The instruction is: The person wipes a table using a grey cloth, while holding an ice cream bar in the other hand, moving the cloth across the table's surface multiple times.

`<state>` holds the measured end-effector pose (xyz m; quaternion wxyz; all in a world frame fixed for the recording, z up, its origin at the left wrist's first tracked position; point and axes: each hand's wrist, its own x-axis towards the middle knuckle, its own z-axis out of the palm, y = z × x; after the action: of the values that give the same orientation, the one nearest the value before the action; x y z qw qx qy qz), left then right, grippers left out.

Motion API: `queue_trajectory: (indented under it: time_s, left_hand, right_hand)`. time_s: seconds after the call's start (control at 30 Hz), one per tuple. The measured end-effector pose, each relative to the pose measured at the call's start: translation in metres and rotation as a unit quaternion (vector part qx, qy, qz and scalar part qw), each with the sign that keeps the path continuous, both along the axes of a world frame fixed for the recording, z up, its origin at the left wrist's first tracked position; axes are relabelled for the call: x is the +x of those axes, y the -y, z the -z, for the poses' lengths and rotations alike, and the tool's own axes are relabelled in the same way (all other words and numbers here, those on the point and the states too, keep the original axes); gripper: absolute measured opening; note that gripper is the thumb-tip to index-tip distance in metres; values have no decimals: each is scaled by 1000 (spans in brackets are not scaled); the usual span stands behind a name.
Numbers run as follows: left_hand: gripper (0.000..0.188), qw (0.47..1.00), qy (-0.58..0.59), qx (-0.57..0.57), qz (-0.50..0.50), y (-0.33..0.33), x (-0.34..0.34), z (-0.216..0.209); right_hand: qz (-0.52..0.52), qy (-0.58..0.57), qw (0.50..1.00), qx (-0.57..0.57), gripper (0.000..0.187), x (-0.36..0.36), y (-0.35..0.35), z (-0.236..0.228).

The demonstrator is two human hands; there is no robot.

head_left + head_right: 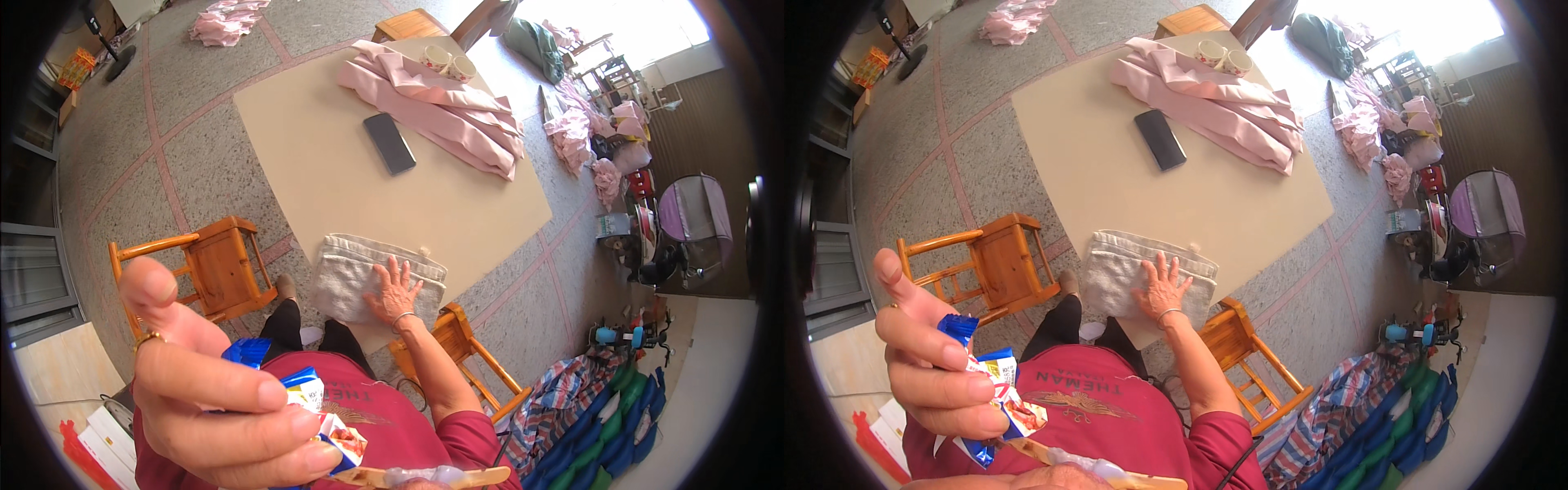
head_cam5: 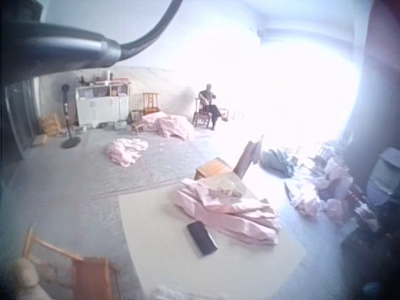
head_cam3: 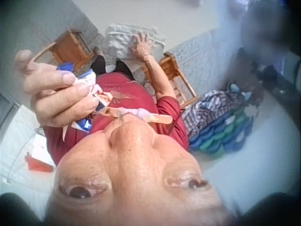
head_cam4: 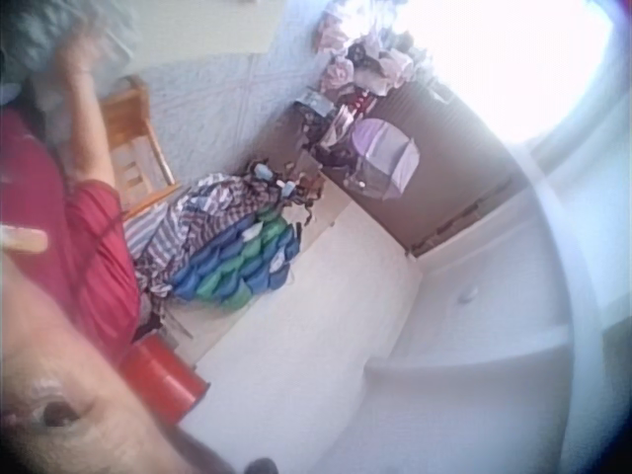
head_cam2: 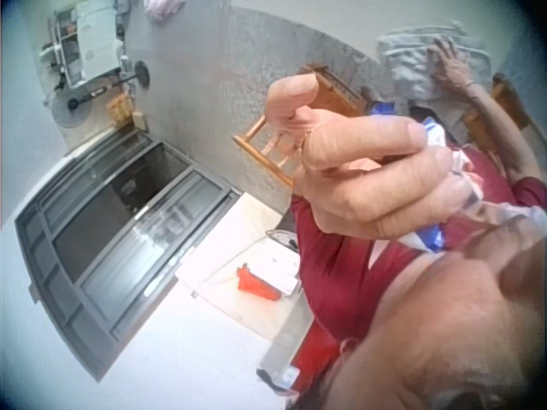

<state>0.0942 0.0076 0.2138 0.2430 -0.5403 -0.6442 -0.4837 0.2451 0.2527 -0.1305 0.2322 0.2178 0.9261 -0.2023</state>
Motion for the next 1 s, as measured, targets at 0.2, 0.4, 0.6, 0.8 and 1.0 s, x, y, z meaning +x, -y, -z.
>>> queue_trajectory:
  time_s: [0.2,0.4,0.6,0.8,1.0]
  left_hand:
    - [8,999,38,-34,2,43,-58,16]
    - [18,975,199,-78,-60,101,-105,70]
    - [14,941,304,-49,-142,130,-109,111]
    - [15,914,361,-2,-185,135,-101,139]
    - [19,895,416,7,-158,111,-95,147]
  right_hand:
    - [26,-24,998,52,82,-27,33,11]
    - [-24,-44,996,67,87,-91,68,12]
    - [-87,-103,985,109,83,-169,85,31]
    - [-91,-174,976,93,76,-280,96,41]
    - [-106,-212,968,86,74,-255,94,56]
